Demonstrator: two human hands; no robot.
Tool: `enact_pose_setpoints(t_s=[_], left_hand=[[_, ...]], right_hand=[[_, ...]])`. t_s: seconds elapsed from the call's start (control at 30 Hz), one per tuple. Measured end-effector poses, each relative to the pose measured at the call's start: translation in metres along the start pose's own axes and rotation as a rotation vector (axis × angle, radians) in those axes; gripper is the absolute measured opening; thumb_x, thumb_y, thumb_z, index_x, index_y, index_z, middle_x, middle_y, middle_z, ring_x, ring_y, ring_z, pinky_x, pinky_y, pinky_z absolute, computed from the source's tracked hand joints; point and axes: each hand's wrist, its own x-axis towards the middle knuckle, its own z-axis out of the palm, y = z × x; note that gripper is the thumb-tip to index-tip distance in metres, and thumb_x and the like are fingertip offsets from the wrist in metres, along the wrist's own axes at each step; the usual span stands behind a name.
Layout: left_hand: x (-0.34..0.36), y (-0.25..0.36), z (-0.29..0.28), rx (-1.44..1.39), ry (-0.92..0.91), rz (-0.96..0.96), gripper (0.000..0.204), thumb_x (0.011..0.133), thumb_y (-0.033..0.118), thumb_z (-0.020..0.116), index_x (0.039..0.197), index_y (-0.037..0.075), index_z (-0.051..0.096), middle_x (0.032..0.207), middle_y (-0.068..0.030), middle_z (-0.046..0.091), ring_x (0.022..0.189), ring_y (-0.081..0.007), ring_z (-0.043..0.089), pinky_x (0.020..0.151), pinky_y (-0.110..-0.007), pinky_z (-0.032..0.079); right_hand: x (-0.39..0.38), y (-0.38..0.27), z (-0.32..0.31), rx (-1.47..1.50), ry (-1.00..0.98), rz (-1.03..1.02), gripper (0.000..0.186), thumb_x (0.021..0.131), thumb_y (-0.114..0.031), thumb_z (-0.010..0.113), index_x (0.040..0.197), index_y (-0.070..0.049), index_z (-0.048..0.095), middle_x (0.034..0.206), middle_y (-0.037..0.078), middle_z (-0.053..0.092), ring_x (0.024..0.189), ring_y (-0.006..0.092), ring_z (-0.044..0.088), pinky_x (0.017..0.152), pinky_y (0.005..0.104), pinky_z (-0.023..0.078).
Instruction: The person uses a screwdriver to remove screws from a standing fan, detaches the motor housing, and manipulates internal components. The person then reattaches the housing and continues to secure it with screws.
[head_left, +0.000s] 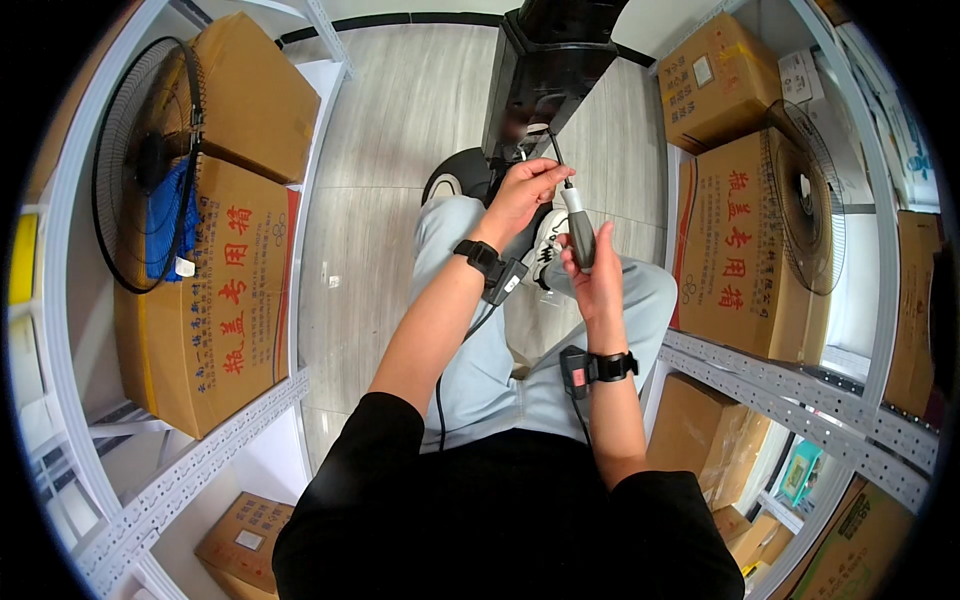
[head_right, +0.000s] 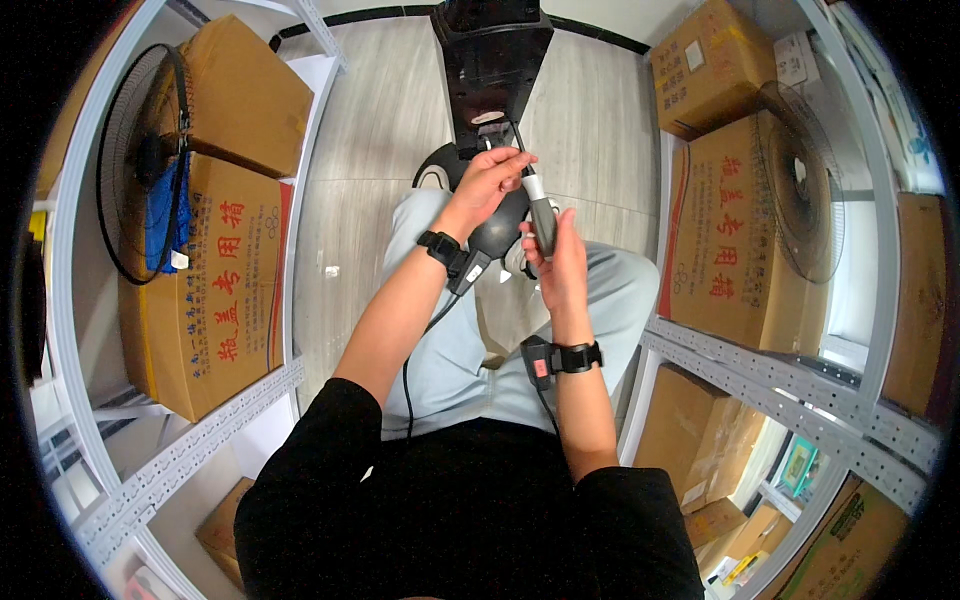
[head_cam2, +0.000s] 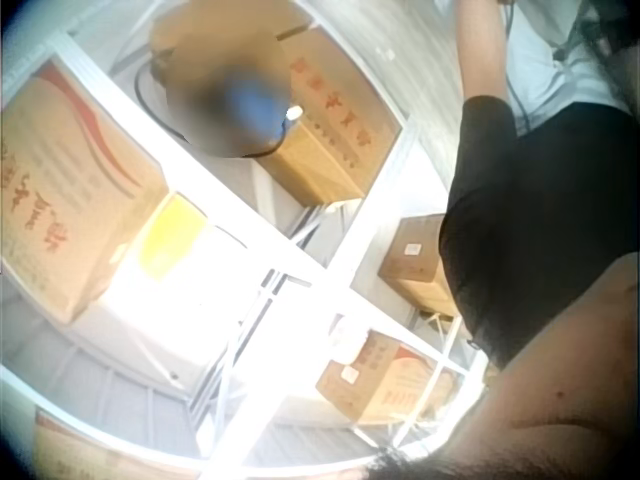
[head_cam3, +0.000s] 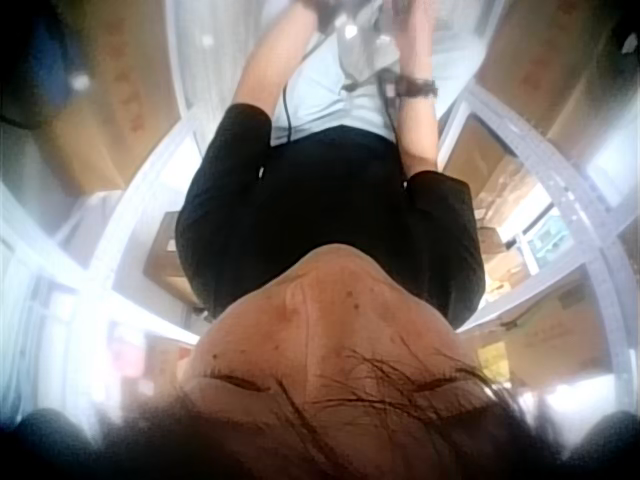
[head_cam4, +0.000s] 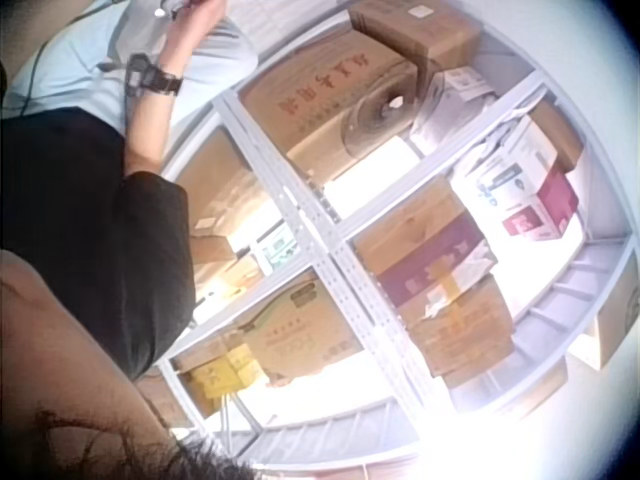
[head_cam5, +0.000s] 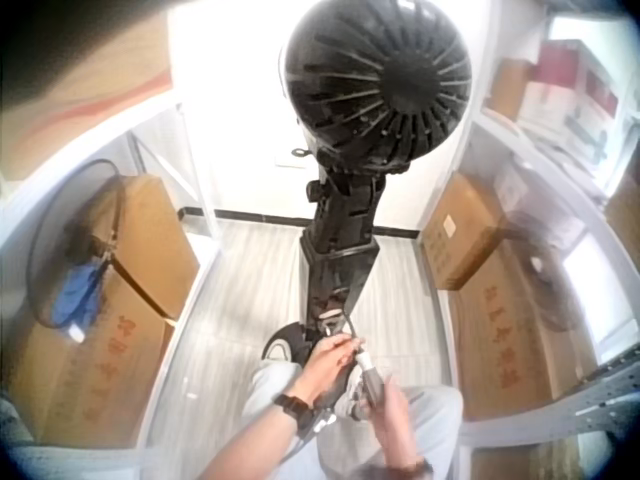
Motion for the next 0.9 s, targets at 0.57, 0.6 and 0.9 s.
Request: enact_pose_setpoints(t_s=[0.57, 0.6, 0.9], left_hand=[[-0.001, -0.001, -0.004, -0.051, -0.028, -0.009, 0.025, 0.098, 0.015, 0.063, 0.111, -0.006, 0.067, 0.069, 0.0066, 0.047, 0.06, -0.0035, 0.038, 0.056, -0.021, 0.031], [-0.001, -0.002, -0.005, -0.076, -0.028, -0.003, 0.025, 0.097, 0.015, 0.064, 0.11, -0.006, 0.068, 0.07, 0.0067, 0.048, 0.06, -0.0034, 0.038, 0.055, -0.021, 0.03], [0.0, -0.004, -0.008, -0.088, -0.001, 0.014, 0.025, 0.096, 0.014, 0.065, 0.112, -0.006, 0.067, 0.069, 0.007, 0.047, 0.061, -0.0033, 0.039, 0.056, -0.021, 0.03]], right_hand=[[0.005, 0.001, -0.027, -0.079, -0.188, -0.049, 0.049, 0.106, -0.042, 0.044, 0.129, 0.0, 0.054, 0.099, 0.01, 0.067, 0.076, 0.0114, 0.062, 0.061, 0.0211, 0.049], [0.002, 0.009, -0.014, -0.245, -0.021, -0.249, 0.049, 0.106, -0.043, 0.045, 0.127, 0.001, 0.055, 0.096, 0.01, 0.067, 0.073, 0.0112, 0.062, 0.058, 0.0198, 0.048], [-0.004, -0.01, -0.011, -0.017, -0.064, 0.067, 0.049, 0.106, -0.044, 0.042, 0.122, 0.0, 0.056, 0.097, 0.013, 0.069, 0.075, 0.0136, 0.067, 0.059, 0.0223, 0.053]])
